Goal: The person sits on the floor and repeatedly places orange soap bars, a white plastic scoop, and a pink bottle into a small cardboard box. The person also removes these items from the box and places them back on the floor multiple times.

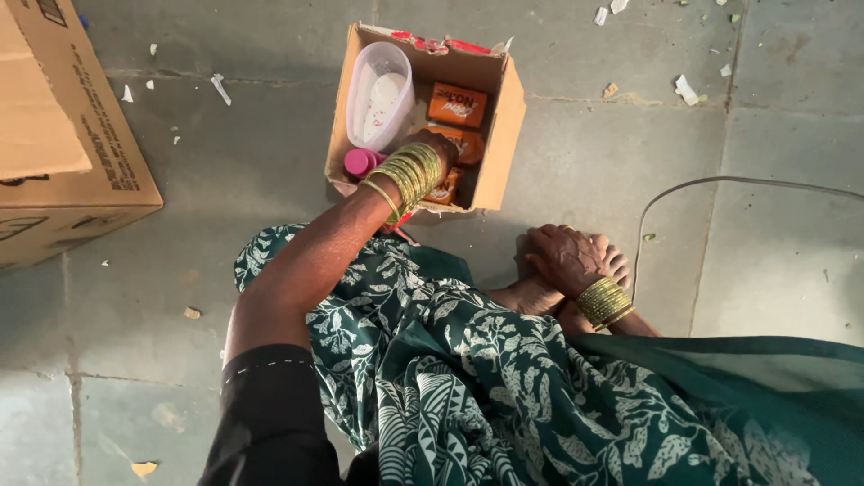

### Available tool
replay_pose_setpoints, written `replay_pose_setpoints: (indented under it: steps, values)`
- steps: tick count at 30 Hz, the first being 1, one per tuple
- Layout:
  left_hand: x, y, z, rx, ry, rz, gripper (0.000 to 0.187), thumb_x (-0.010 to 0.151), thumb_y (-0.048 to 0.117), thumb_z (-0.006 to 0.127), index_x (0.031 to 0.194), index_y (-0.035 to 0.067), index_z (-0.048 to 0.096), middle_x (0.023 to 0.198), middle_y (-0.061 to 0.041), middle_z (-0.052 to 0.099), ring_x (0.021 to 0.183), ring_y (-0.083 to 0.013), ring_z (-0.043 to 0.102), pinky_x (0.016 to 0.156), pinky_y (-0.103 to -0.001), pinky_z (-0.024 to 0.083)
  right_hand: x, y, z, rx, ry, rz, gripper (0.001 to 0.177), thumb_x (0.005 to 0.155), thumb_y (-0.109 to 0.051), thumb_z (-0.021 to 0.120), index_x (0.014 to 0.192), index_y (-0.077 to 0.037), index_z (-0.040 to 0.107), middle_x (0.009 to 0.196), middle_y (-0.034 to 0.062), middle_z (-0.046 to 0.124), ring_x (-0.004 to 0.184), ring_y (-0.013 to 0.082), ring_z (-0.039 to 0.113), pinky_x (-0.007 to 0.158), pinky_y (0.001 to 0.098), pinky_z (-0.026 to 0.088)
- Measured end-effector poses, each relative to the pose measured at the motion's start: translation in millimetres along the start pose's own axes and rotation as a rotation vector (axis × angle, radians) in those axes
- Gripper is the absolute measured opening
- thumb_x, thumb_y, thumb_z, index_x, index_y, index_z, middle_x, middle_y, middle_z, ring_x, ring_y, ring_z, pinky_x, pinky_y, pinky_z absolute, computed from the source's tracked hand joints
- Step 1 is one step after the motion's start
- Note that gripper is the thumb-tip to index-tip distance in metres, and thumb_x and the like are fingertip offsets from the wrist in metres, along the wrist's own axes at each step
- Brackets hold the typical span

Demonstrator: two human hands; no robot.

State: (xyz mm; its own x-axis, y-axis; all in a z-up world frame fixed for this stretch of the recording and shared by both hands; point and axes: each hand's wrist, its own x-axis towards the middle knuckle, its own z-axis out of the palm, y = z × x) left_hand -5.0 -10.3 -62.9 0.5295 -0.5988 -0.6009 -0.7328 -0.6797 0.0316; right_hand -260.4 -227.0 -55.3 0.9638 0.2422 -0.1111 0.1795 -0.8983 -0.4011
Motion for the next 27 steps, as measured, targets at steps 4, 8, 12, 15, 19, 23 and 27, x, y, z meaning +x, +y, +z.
replay_pose_setpoints:
  steps: [4, 8, 12, 15, 19, 23, 27]
  values:
    - [-12.3, 6.3, -3.9, -0.004, 0.007, -0.038, 0.029, 0.091, 0.013, 0.069, 0.12, 0.01, 0.074, 0.127, -0.013, 0.07, 0.118, -0.0317, 0.067, 0.093, -0.043, 0.056, -2.6, 0.1, 1.2, 0.028, 0.035, -0.01, 0.028, 0.085, -0.025, 0.069, 0.108, -0.009, 0.065, 0.107, 0.0121, 0.07, 0.097, 0.0339, 0.067, 0.084, 0.0459, 0.054]
    - [-21.1, 5.0, -16.2, -0.102, 0.007, -0.02, 0.037, 0.084, 0.015, 0.073, 0.121, 0.01, 0.069, 0.126, -0.012, 0.067, 0.116, -0.0329, 0.065, 0.091, -0.046, 0.054, -2.8, 1.6, 2.3, 0.014, 0.004, -0.001, 0.028, 0.087, -0.026, 0.069, 0.109, -0.008, 0.065, 0.109, 0.0123, 0.07, 0.099, 0.0341, 0.067, 0.086, 0.0462, 0.054]
    - [-38.0, -7.4, -20.3, -0.173, 0.244, -0.013, 0.023, 0.093, 0.005, 0.062, 0.112, 0.006, 0.075, 0.119, -0.019, 0.073, 0.109, -0.0359, 0.071, 0.092, -0.047, 0.057, -5.4, 6.1, 7.5, 0.041, 0.108, -0.054, 0.035, 0.087, -0.027, 0.069, 0.116, -0.007, 0.065, 0.112, 0.0138, 0.069, 0.099, 0.035, 0.066, 0.086, 0.0465, 0.053]
    - [-73.8, -11.1, -32.0, -0.294, 0.518, 0.074, 0.022, 0.093, 0.012, 0.065, 0.113, 0.005, 0.072, 0.111, -0.019, 0.073, 0.103, -0.037, 0.07, 0.089, -0.049, 0.056, -7.2, 8.1, 10.6, 0.037, 0.107, -0.054, 0.037, 0.088, -0.028, 0.069, 0.118, -0.008, 0.066, 0.11, 0.0141, 0.069, 0.098, 0.0349, 0.066, 0.086, 0.0461, 0.053]
    - [-147.9, -7.6, -41.3, -0.531, 0.709, 0.367, 0.035, 0.095, 0.026, 0.071, 0.121, 0.003, 0.066, 0.103, -0.019, 0.073, 0.091, -0.0382, 0.069, 0.08, -0.049, 0.054, -7.6, 8.1, 12.5, 0.02, 0.086, -0.026, 0.034, 0.087, -0.027, 0.07, 0.116, -0.009, 0.066, 0.108, 0.0126, 0.069, 0.098, 0.0342, 0.066, 0.085, 0.0461, 0.054]
    - [-166.4, 21.7, -23.1, -0.472, 0.567, 0.366, 0.048, 0.07, 0.031, 0.081, 0.108, 0.004, 0.069, 0.086, -0.017, 0.071, 0.08, -0.0358, 0.069, 0.069, -0.049, 0.053, -5.0, 9.3, 14.7, 0.035, 0.089, -0.037, 0.031, 0.085, -0.024, 0.07, 0.113, -0.01, 0.066, 0.107, 0.0117, 0.07, 0.097, 0.0341, 0.066, 0.084, 0.0466, 0.054]
    - [-145.2, 38.6, 9.2, -0.313, 0.682, 0.214, 0.005, 0.092, 0.008, 0.067, 0.091, 0.013, 0.066, 0.081, -0.005, 0.07, 0.083, -0.0241, 0.07, 0.077, -0.045, 0.051, -4.0, 6.9, 15.5, 0.012, 0.08, -0.049, 0.026, 0.085, -0.024, 0.07, 0.107, -0.011, 0.066, 0.104, 0.0112, 0.07, 0.098, 0.034, 0.067, 0.083, 0.0467, 0.054]
